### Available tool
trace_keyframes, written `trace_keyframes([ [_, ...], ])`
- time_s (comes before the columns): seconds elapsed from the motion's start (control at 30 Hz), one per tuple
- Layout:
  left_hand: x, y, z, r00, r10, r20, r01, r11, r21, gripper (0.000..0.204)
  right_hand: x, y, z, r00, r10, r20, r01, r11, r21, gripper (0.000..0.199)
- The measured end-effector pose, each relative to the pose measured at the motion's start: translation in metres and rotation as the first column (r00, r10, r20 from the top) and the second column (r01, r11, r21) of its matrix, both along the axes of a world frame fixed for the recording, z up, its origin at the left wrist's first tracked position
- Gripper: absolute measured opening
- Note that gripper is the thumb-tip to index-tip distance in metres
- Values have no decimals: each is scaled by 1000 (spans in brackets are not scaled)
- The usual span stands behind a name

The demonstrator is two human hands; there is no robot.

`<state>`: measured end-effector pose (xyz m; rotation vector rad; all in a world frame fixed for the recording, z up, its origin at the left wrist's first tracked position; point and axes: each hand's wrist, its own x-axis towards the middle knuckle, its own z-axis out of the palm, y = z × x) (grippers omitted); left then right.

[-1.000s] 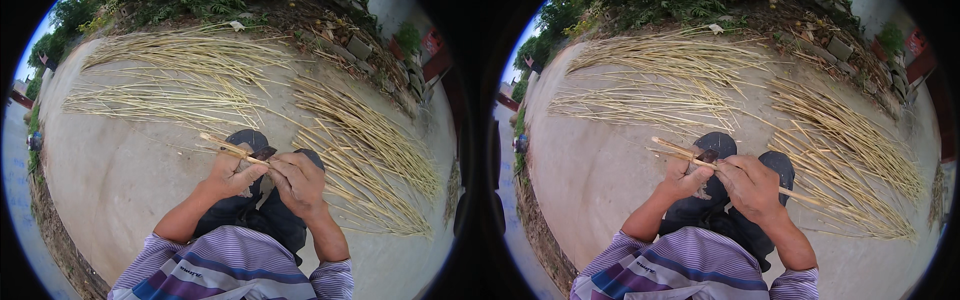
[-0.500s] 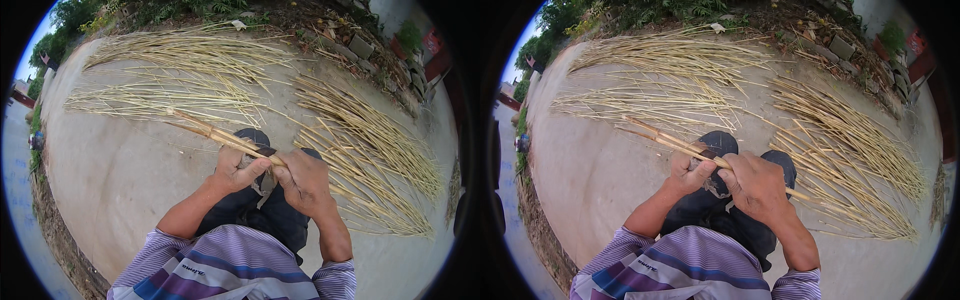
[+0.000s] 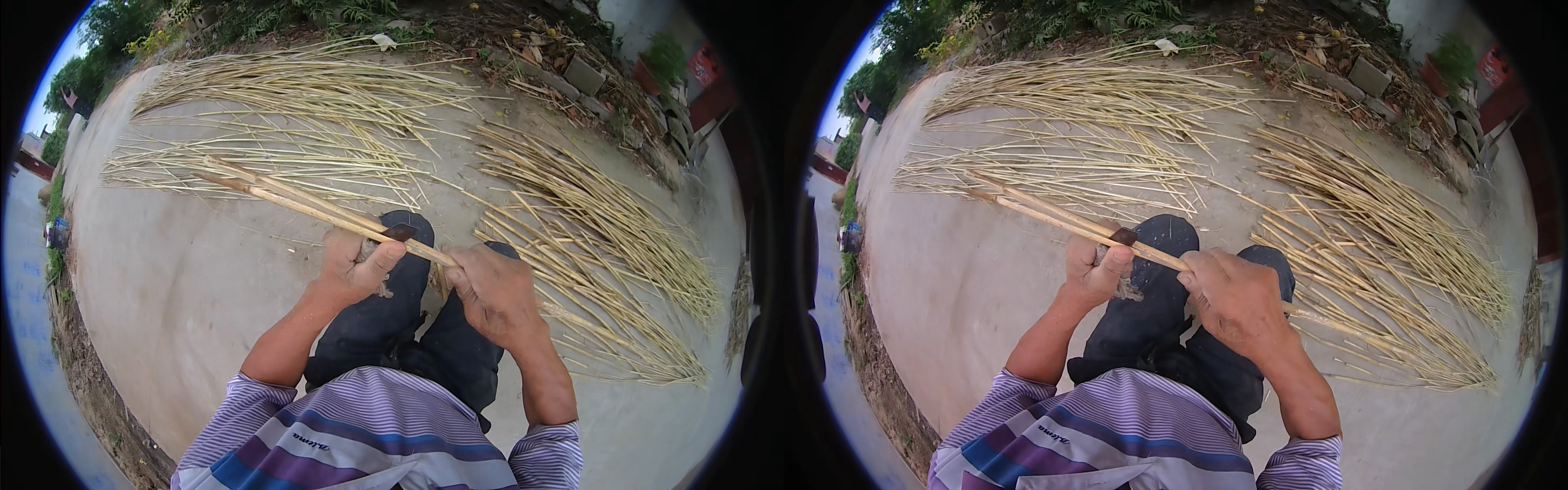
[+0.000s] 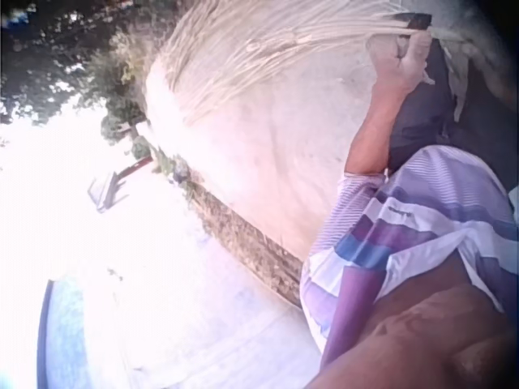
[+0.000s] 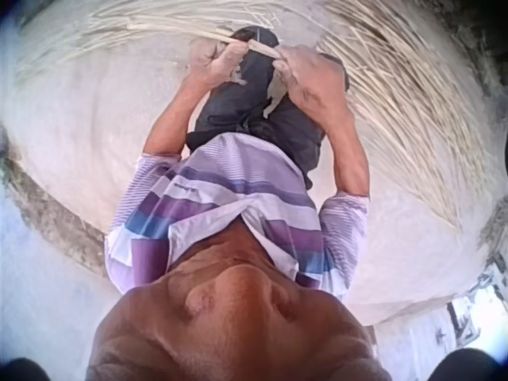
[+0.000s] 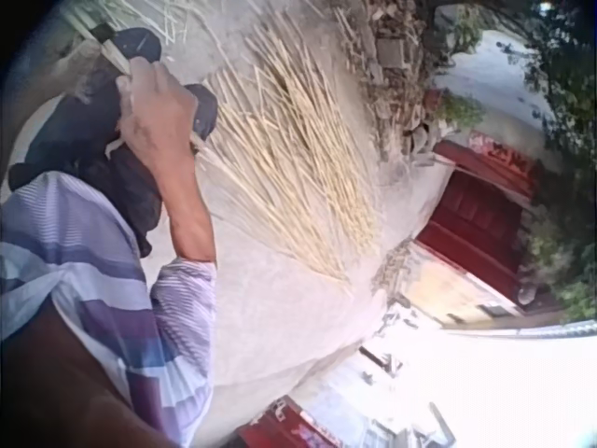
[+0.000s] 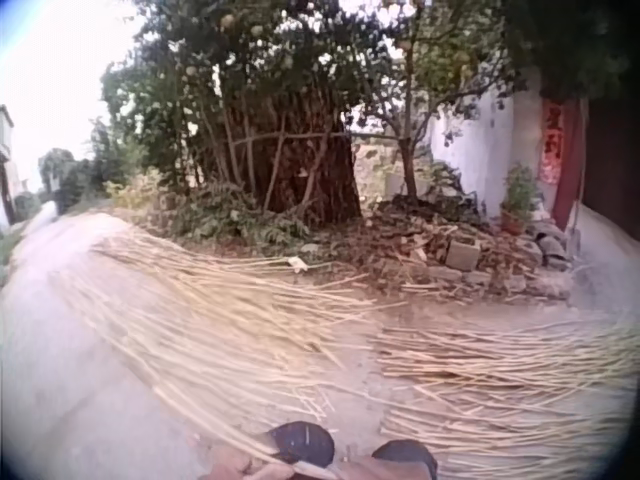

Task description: The person sits on a concrete surface and uses a knife to peel the outer layer off long, thin sticks. The person repeatedly picks up sticks, peels them, and places them on the ground.

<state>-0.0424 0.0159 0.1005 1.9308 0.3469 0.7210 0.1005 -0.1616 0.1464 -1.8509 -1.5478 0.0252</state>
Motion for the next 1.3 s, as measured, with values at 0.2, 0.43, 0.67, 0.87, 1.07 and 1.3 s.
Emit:
trace_keyframes([
  [0.2,7,-19,-12,987,-66,144,62,998,32,37,-8,11,-4,999,40,-16,-39,998,49,18],
  [0.43,-9,2,8,998,40,52,-33,992,-125,52,-1,-3,6,999,22,-22,-23,1000,-19,17],
  [0.67,3,-8,4,996,-28,89,5,970,241,43,-7,11,8,999,13,-40,-12,1000,21,17],
  [0.87,12,-29,-6,978,-3,209,-25,991,129,41,-14,13,6,998,43,-50,-42,999,22,17],
  [1.07,3,-7,1,992,-10,122,-3,994,111,52,-8,9,12,997,34,-64,-33,999,19,18],
  [1.3,1,-10,-7,997,-31,76,31,999,-9,51,-6,14,6,999,32,-36,-32,999,13,15],
])
